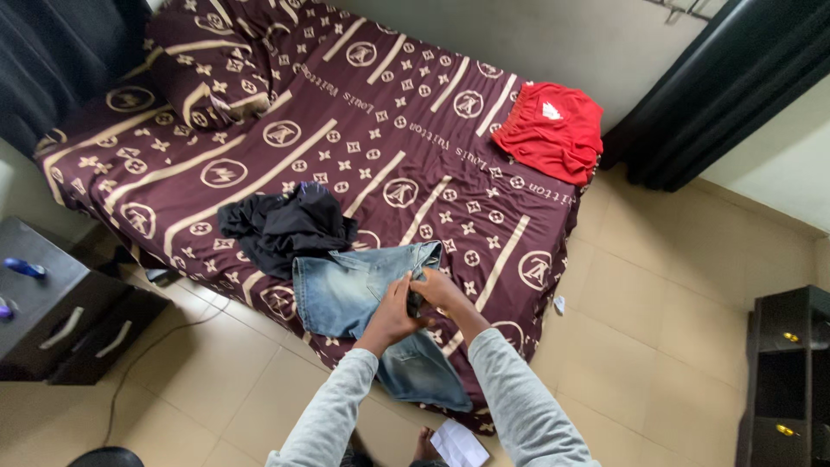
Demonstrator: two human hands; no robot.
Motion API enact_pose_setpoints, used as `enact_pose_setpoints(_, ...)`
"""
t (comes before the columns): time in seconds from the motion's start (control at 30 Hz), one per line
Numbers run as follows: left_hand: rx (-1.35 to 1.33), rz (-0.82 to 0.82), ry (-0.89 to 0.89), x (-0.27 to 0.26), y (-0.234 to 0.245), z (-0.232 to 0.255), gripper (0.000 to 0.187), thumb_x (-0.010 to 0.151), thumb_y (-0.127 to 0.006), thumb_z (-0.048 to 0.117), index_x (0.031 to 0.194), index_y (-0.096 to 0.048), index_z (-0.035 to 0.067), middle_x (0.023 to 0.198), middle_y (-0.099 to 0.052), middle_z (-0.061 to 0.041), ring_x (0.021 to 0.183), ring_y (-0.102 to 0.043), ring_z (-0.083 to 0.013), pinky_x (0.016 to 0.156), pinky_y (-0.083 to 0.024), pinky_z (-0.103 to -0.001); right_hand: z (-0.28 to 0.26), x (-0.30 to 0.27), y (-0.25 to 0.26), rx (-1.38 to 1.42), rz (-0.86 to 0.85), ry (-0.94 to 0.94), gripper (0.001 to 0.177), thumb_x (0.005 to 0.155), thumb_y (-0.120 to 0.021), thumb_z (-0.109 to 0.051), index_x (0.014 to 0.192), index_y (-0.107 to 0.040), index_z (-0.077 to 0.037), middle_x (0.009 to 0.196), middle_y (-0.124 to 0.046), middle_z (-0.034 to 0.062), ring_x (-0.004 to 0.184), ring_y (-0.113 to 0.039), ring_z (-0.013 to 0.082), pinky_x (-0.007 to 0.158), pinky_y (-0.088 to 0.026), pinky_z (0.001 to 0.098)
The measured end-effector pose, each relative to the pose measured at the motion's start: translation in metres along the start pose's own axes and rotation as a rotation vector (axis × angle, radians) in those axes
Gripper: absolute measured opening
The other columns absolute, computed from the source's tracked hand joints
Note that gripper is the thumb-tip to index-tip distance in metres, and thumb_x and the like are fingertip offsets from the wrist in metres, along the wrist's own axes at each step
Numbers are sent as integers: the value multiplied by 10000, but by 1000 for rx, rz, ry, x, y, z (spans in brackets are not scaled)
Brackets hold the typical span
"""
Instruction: The person folds denim shorts, a black t-shirt, and a red sweatshirt on a bed. The person then hangs the t-shirt on a hanger and places the items inside a closet.
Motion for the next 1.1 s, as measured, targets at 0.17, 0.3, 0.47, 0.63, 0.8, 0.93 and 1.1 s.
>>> enact_pose_setpoints(0.17, 74, 283, 57, 37, 75, 15, 941, 659, -867, 155, 1460, -396, 10, 1306, -550, -234, 1196, -552, -440, 997, -470, -458, -130, 5, 3, 212, -51, 171, 323, 956, -637, -286, 1128, -661, -14, 1006, -697, 85, 908, -654, 165, 816, -540, 364)
enact_pose_setpoints(0.3, 9, 492, 13, 78, 156, 11, 411, 888, -709, 4, 1291, -633, 35, 1200, -683, -204, 1136, -649, -364, 978, -520, -413, -206, 11, 1, 306, -252, 319, 409, 1038, -575, -361, 1242, -646, -14, 1141, -670, 55, 1051, -604, 138, 943, -491, 326)
enact_pose_setpoints(0.47, -301, 243, 159, 122, 226, 17, 446, 792, -523, -148, 1168, -694, 20, 1061, -768, -131, 999, -740, -204, 871, -551, -303, -190, 74, 54, 39, 46, 366, 430, 980, -558, -284, 1307, -667, -27, 1247, -712, 100, 1166, -667, 216, 1037, -518, 338)
enact_pose_setpoints(0.63, -411, 79, 118, 159, 269, 50, 502, 803, -470, -185, 1209, -679, 25, 1070, -757, -90, 1002, -712, -163, 893, -550, -266, -114, 106, 80, -549, 405, 571, 697, 762, -669, -3, 1441, -536, -89, 1414, -591, 168, 1344, -537, 337, 1142, -450, 415)
enact_pose_setpoints(0.8, -578, 2, 48, 184, 287, 78, 425, 852, -524, -178, 1197, -672, 21, 1078, -730, -65, 1001, -695, -146, 888, -571, -270, -47, 85, 47, -399, 351, 295, 1000, 678, -840, -29, 1528, -324, -140, 1493, -459, 172, 1355, -462, 359, 1116, -407, 447)
enact_pose_setpoints(0.93, -543, 21, 24, 194, 297, 80, 351, 908, -545, -139, 1165, -704, 41, 1071, -740, -53, 984, -705, -137, 886, -583, -266, -56, 72, 36, -171, 405, 449, 791, 711, -819, -2, 1435, -517, -105, 1464, -532, 148, 1331, -545, 326, 1093, -466, 416)
enact_pose_setpoints(1.1, -473, 163, 19, 207, 316, 70, 304, 893, -638, -94, 1144, -720, 56, 1056, -733, -30, 949, -688, -115, 855, -563, -260, -79, 53, 87, -79, 645, 710, 249, 847, -750, 21, 1085, -713, -43, 1386, -648, 135, 1242, -647, 294, 1033, -520, 371)
Point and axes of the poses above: each hand's wrist, its own x-axis towards the middle knuckle, its own y-axis out of the back of the hand, z = x × y, the point moved 7 cm from there along x, towards the middle knuckle
